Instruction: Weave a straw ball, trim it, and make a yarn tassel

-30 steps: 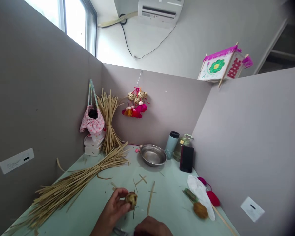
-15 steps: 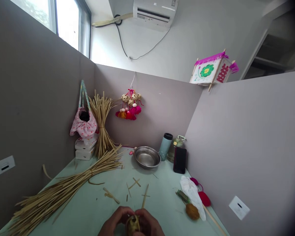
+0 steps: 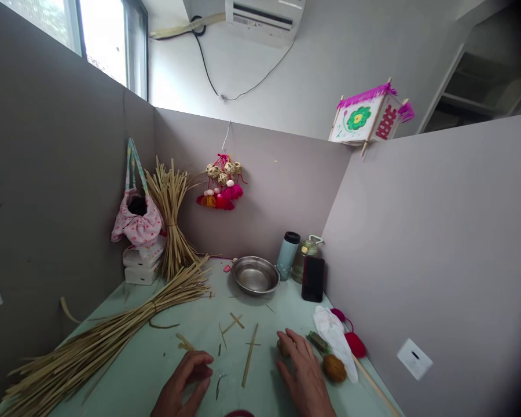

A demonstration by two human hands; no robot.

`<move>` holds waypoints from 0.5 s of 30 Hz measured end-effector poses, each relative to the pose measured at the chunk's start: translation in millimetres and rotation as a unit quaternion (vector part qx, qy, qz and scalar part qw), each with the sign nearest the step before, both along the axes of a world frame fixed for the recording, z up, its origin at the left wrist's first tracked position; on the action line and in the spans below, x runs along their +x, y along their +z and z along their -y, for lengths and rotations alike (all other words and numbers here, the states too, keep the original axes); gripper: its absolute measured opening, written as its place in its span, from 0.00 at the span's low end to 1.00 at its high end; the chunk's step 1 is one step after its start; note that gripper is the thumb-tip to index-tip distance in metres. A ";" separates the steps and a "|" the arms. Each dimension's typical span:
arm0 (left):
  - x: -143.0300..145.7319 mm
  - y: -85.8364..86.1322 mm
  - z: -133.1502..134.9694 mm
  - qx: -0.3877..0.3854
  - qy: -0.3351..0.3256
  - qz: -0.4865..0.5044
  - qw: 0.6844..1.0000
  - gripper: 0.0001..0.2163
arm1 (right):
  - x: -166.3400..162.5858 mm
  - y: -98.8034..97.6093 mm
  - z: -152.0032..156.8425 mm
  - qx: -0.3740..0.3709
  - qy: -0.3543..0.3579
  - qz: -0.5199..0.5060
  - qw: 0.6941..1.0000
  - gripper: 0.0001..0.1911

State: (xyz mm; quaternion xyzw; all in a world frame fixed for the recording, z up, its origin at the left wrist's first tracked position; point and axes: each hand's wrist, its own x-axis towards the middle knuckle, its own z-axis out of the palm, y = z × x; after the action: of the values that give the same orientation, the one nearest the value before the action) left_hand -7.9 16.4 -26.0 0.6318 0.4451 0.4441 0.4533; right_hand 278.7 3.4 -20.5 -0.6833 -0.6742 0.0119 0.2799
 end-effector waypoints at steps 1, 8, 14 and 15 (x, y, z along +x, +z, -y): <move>-0.2 0.2 -0.8 0.002 0.005 0.000 1.000 0.13 | 0.4 -2.8 -0.6 -0.005 0.002 0.026 1.000 0.23; -3.3 -1.6 -7.2 -0.016 0.042 0.026 0.999 0.15 | 0.0 -15.2 -3.9 0.031 0.015 0.084 0.996 0.22; -21.8 -5.6 -22.3 0.021 0.105 -0.013 0.994 0.16 | 2.8 -16.5 -5.7 0.069 0.016 0.093 0.993 0.20; -25.4 -6.6 -25.6 0.031 0.121 -0.035 0.992 0.16 | 2.9 -16.2 -6.1 0.069 0.016 0.094 0.993 0.20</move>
State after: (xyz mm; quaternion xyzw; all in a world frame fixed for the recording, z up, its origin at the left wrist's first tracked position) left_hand -33.3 42.0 -32.6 0.6018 0.5201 0.4870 0.3608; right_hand 281.6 9.5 -36.8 -0.6493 -0.7078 -0.0949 0.2615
